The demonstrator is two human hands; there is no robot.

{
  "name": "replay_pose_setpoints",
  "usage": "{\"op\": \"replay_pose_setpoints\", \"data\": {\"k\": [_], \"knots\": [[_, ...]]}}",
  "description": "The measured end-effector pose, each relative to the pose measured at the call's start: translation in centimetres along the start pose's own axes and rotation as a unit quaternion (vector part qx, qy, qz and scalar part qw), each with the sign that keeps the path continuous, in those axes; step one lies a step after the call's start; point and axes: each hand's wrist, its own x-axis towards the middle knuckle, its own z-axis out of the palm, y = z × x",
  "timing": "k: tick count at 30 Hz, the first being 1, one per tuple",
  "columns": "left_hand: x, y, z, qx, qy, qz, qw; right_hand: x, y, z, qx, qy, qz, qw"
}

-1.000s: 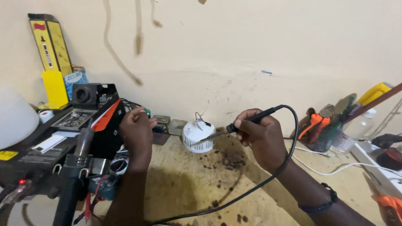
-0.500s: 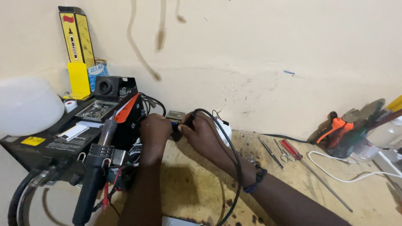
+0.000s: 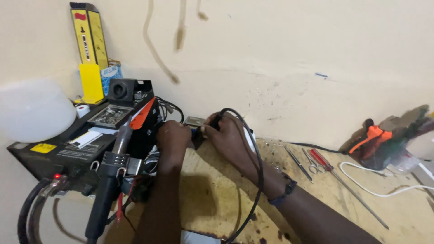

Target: Soldering wires to the internal components of an LED light bulb on a repair bench.

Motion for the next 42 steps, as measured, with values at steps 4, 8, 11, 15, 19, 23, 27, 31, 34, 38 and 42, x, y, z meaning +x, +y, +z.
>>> {"op": "replay_pose_setpoints", "data": {"k": [4, 8, 11, 15, 19, 23, 27, 31, 34, 38, 42], "knots": [[-2.4, 1.1, -1.9, 0.004, -0.006, 0.003, 1.000, -0.5, 1.0, 0.9, 0.019, -0.040, 0.001, 0.999], [-0.6, -0.5, 0.2, -0.077, 0.043, 0.065, 0.994, -2.1, -2.9, -4.9, 0.105, 0.057, 0.106, 0.987], [-3.0, 1.0, -1.1, -0.169, 0.096, 0.117, 0.974, -2.6, -1.2, -9.4, 0.261, 0.166, 0.072, 0.948], [-8.3, 5.6, -4.5, -0.358, 0.076, 0.129, 0.922, -1.8, 4.2, -15.3, 0.423, 0.275, 0.096, 0.858], [-8.8, 6.2, -3.5, -0.422, 0.009, 0.122, 0.898, -2.7, 8.9, -17.9, 0.509, 0.234, 0.202, 0.803], [-10.4, 7.2, -2.2, -0.440, -0.121, 0.106, 0.884, -3.2, 13.2, -18.1, 0.605, 0.190, 0.268, 0.725], [-13.1, 8.4, -1.2, -0.403, -0.301, 0.137, 0.853, -3.5, 15.9, -17.6, 0.664, 0.156, 0.285, 0.674], [-13.9, 9.9, 0.6, -0.346, -0.354, 0.161, 0.854, -3.9, 16.1, -17.1, 0.669, 0.150, 0.264, 0.679], [-12.3, 10.4, 2.4, -0.329, -0.341, 0.242, 0.847, -3.8, 15.5, -17.0, 0.679, 0.146, 0.250, 0.675], [-13.1, 10.1, 0.9, -0.309, -0.338, 0.222, 0.861, -4.0, 15.5, -17.1, 0.668, 0.153, 0.230, 0.691], [-11.2, 8.2, -0.8, -0.360, -0.250, 0.134, 0.889, -4.4, 12.7, -17.2, 0.604, 0.174, 0.209, 0.749]]}}
